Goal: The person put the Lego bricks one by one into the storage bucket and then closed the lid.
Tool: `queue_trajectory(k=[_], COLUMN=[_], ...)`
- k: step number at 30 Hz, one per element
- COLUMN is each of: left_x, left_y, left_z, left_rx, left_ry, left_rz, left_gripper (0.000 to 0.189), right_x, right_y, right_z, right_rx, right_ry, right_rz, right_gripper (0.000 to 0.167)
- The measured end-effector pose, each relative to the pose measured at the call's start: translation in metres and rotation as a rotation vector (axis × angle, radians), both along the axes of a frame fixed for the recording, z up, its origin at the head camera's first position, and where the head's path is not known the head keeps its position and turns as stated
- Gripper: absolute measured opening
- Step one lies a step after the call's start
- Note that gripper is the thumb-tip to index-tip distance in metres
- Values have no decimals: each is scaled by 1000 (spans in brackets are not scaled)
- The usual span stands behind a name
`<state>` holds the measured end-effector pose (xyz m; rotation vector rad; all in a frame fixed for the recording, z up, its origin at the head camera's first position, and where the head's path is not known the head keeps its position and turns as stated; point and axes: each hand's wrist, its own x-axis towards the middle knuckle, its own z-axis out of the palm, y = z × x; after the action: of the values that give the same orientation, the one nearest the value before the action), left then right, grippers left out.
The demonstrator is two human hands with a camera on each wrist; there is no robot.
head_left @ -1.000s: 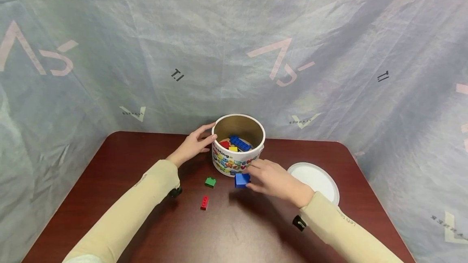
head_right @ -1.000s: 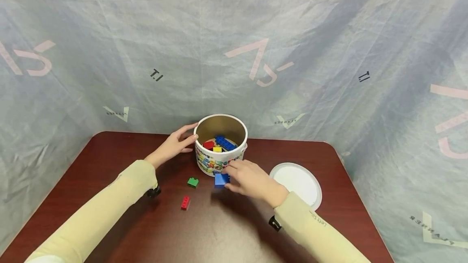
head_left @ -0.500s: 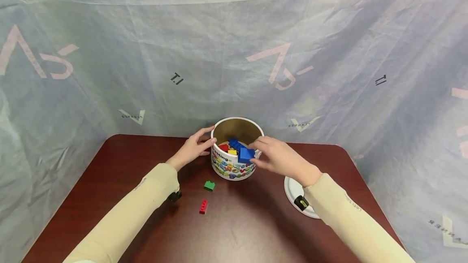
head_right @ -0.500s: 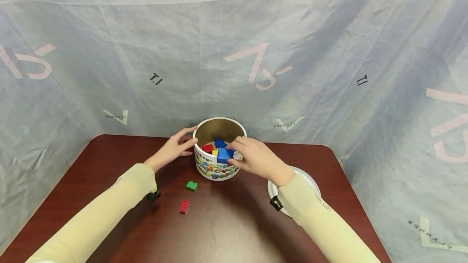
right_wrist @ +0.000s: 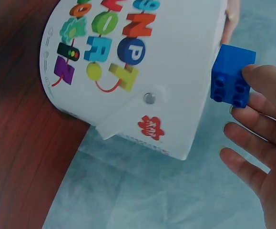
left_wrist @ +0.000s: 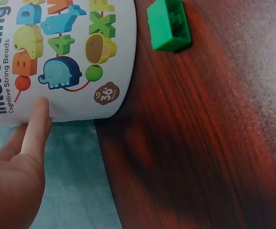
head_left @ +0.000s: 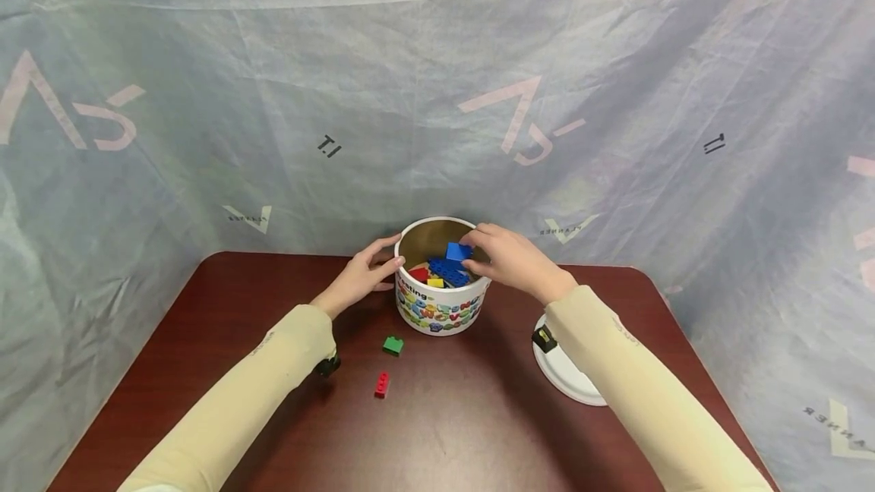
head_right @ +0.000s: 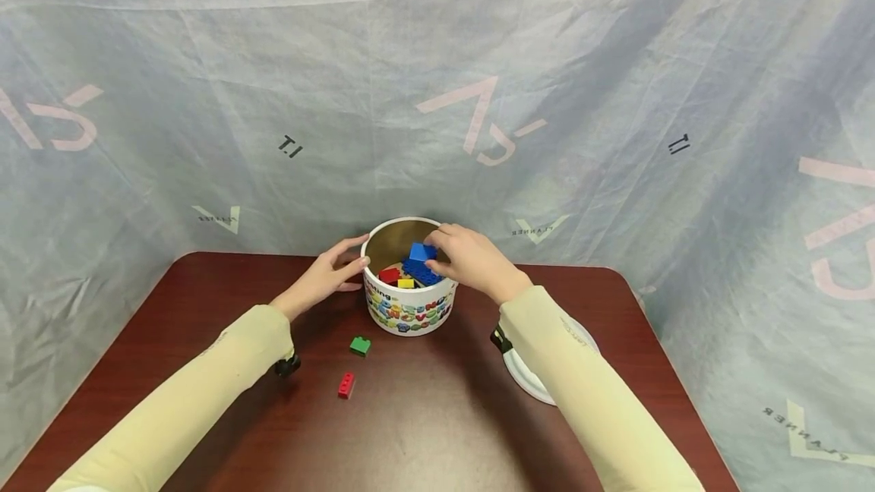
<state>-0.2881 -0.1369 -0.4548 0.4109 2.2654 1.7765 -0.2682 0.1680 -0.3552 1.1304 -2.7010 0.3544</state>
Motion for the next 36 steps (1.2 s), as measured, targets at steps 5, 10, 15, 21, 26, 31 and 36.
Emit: queue_trajectory(k=[5,10,15,21,26,31,36], left_x=[2,0,-3,-3,-1,-1,0], left_y=[-1,-2,-4,-7,-7,-6,-6], left_z=[-1,1,3,4,5,5,3], left_rx=[-6,-5,-3,21,23,19,26], left_ry=[-6,-8,-12,-33,-26,-25,-27], left_rz=[-8,-21,-49,-38,-38,-24,-20], left_gripper=[67,65,64,61,63,62,62], right_x=[-10,-19,-27,-30,-31,-33,-32], right_y=[-4,-6,-12,-19,-22,-23,-24], right_z=[-5,-10,-13,-15,-17,-21,-23], right_rx=[33,50,67,111,132,124,134], right_ry=[-33,-48,-60,-67,-62,-64,-61], right_rz=[-25,-53,-65,-49,-45,-42,-41], right_gripper=[30,29,29,28,25,24,21])
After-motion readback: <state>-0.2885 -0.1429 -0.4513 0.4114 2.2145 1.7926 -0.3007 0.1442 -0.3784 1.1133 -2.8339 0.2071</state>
